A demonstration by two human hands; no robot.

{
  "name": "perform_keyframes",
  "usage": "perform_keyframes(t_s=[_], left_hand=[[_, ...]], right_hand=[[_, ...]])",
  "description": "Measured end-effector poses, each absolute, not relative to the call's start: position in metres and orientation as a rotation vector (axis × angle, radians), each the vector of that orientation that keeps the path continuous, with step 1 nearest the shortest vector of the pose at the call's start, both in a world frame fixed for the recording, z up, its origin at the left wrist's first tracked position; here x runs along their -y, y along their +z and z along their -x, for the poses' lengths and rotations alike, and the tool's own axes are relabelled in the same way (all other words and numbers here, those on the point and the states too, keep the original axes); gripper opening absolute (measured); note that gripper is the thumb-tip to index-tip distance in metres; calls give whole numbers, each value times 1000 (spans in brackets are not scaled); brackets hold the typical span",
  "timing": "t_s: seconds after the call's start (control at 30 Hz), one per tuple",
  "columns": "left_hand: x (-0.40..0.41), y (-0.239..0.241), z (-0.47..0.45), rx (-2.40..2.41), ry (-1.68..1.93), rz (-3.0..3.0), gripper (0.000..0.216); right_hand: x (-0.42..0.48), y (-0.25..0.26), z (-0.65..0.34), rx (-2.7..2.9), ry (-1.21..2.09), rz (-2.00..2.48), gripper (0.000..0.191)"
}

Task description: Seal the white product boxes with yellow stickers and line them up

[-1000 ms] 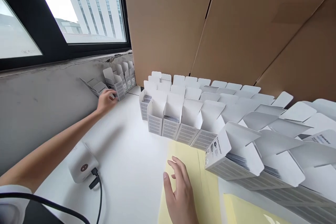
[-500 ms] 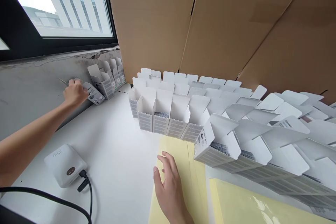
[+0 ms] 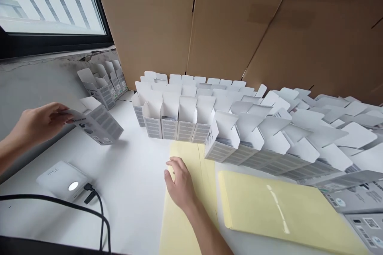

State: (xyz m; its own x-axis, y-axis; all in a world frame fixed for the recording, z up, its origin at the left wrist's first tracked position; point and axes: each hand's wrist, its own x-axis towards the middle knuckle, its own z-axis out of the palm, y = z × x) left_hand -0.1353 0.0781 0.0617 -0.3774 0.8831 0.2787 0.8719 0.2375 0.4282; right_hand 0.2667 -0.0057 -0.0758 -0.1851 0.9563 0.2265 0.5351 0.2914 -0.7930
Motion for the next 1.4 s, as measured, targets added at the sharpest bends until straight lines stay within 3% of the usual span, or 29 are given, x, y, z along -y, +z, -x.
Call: perform_keyframes(t_s=[0.1,0.33,0.83,1.03,1.1,1.27,1.4], left_hand=[[-54,44,121,-1938,1063,-1577,40],[-36,-10,79,-1413,910,-1475,64],[-64,-42,44,-1459,781,-1205,78],[-62,-50,42,-1581,855,-1219,83],[-55,-45,37,-1704,1004,-1269,78],[-15,-28,16,-1746,1427,-1909,38],[22,-37,-10,-1183,827,-2494,21]], right_hand=[[3,-70,-270,1737,788,1305,26],[18,-45,-289,1806,903,1447,28],[56,-59,-317,1669,893,1569,35],[47,-83,-330,1394,760,1696,51],[44,-86,-328,1411,718,1760,58],[37,-77,-312,1578,463,1987,73],[33,-66,-306,1686,459,2148,78]])
